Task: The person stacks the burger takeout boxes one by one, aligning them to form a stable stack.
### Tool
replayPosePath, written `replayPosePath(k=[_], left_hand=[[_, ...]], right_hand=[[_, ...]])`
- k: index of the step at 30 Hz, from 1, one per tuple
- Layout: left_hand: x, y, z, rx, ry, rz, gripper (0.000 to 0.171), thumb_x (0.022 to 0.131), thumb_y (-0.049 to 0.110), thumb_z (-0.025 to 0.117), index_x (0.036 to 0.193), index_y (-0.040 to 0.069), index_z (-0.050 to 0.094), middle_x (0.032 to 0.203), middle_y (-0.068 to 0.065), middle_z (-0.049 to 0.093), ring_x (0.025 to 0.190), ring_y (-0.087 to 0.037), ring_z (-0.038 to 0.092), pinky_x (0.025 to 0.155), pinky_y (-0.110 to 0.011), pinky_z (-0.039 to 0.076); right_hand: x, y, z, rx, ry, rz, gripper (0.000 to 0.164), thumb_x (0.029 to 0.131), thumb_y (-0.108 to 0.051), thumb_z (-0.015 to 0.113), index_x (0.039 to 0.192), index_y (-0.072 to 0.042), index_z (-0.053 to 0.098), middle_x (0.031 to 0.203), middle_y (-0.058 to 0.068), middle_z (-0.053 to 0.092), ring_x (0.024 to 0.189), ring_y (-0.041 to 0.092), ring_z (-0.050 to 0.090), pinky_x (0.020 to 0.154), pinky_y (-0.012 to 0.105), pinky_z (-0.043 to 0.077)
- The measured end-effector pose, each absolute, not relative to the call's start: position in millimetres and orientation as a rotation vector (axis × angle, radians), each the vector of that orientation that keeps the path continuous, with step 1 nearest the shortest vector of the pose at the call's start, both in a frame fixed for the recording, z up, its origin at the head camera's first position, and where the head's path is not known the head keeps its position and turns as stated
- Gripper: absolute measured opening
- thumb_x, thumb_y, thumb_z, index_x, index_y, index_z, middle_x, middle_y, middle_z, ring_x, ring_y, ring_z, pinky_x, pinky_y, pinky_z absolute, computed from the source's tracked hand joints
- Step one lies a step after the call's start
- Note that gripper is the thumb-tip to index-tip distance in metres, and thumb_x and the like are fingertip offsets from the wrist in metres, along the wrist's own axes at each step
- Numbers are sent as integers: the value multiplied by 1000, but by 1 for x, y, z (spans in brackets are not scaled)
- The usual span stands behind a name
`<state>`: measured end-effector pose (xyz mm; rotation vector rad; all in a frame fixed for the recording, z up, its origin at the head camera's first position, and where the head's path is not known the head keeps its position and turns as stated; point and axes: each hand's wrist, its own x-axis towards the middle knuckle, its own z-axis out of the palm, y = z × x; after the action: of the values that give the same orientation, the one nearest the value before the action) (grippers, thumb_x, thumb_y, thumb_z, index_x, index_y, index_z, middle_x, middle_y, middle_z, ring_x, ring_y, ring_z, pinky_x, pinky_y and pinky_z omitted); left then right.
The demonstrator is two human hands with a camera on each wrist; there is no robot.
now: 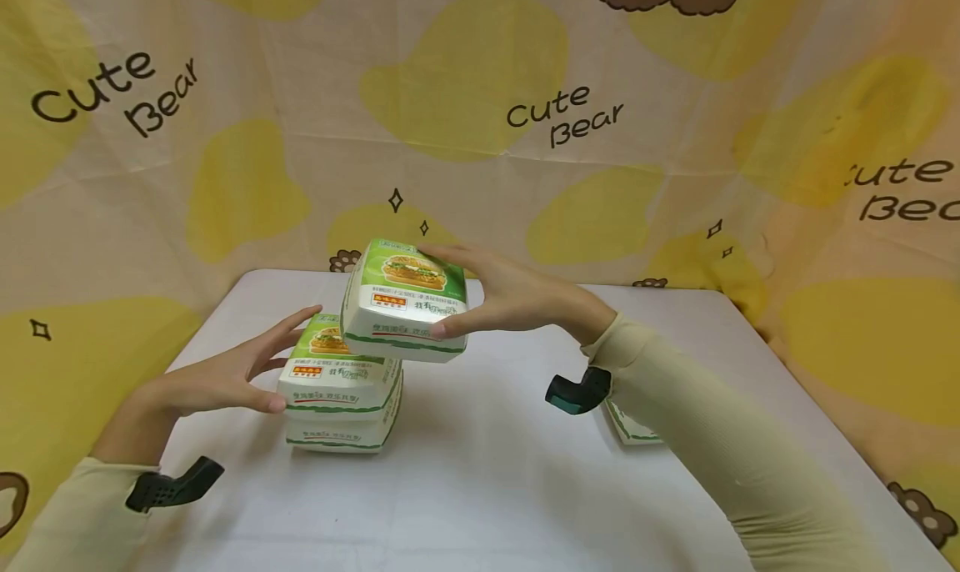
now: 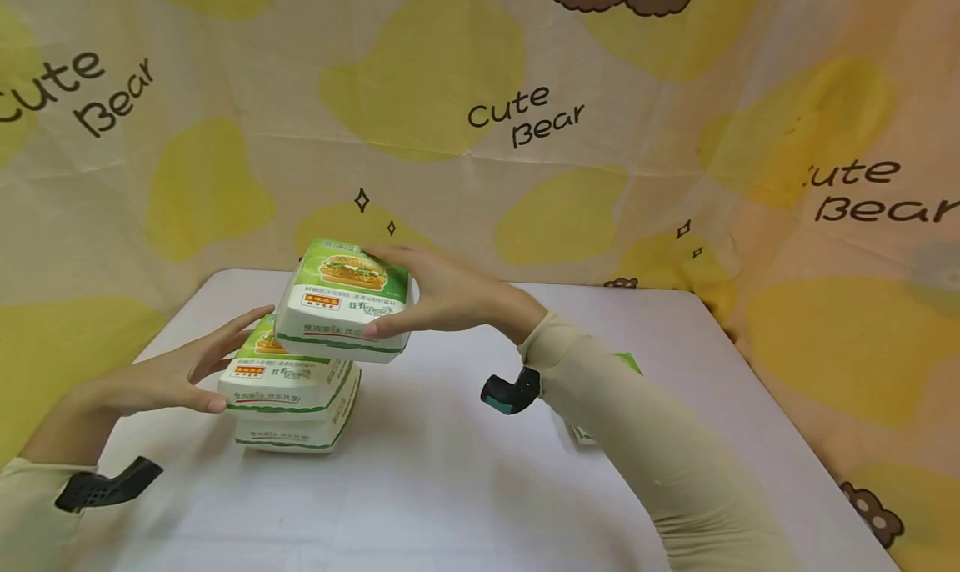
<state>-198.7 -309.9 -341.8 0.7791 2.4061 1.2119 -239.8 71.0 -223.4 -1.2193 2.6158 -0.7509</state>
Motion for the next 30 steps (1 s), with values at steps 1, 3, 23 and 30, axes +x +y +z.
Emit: replayPosePath(k=[1, 3, 23, 30], left_hand=[[-199, -310, -342, 772, 2398, 1217, 104, 82, 18, 67, 154, 39, -5, 161, -15, 6, 139, -59, 16, 94, -58, 41], [-199, -310, -342, 782, 2413, 1209, 104, 82, 17, 68, 154, 39, -5, 162, -13, 8, 141, -55, 17, 97, -57, 40], [-201, -309, -346, 825, 2381, 1253, 102, 80, 11, 67, 155, 34, 2, 158, 2, 20, 138, -40, 31, 97, -39, 44], [-199, -311, -344, 815, 2381, 1254, 96, 82, 9, 68, 154, 29, 8, 150, 5, 38, 138, -15, 38, 93, -34, 48]], right_hand=[[-240, 69, -223, -1223, 2609, -755, 95, 75, -54, 75, 152, -39, 22, 154, -9, 33, 140, 14, 33, 111, 49, 34], [-240, 64, -224, -1234, 2618, -754, 95, 74, -54, 75, 152, -37, 23, 155, -9, 33, 140, 14, 33, 111, 49, 35], [-236, 21, -227, -1253, 2607, -756, 98, 73, -56, 75, 153, -30, 25, 156, -4, 31, 140, 14, 33, 112, 45, 36], [-233, 7, -228, -1262, 2646, -720, 94, 74, -60, 73, 152, -29, 29, 154, -5, 36, 138, 13, 37, 111, 43, 38]])
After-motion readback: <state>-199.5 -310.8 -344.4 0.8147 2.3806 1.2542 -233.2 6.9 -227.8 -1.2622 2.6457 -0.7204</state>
